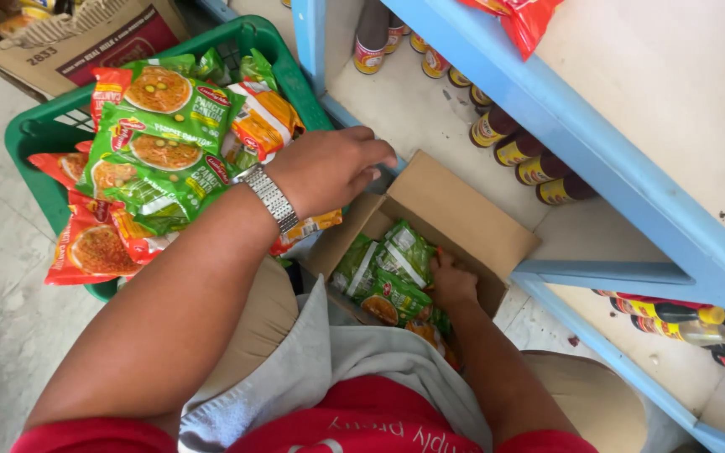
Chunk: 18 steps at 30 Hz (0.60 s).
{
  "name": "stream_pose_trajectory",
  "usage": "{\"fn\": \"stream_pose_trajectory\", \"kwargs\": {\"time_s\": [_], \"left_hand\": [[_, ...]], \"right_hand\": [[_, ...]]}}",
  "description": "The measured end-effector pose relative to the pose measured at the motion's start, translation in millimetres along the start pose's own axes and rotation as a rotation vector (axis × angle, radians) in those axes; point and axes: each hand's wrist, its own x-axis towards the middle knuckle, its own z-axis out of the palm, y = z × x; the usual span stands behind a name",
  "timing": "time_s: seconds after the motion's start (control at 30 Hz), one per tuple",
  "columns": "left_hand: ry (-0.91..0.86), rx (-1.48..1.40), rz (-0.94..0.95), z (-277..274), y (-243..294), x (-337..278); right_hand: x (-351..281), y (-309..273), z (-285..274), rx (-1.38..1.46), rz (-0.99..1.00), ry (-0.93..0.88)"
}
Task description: Stocking shelves with packages of instant noodles in a grocery store.
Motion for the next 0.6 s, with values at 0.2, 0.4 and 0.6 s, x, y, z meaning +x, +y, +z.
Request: {"fn": "stream_pose_trajectory", "kwargs": {"time_s": [0.2, 0.4, 0.6], "left_hand": [[-0.044, -0.056, 0.05, 13.9, 0.4, -12.6], [-0.123, 0.045, 0.045, 28.3, 7.0, -21.0], [-0.305, 0.008, 0.096, 39.6, 24.1, -31.0]], "right_hand": [[18.2, 47.2, 63.8, -0.04, -0.068, 0.382], [4.4, 46.2, 34.4, 0.109, -0.037, 0.312], [-20.3, 69.1, -5.1, 0.511, -0.016, 0.309]]}}
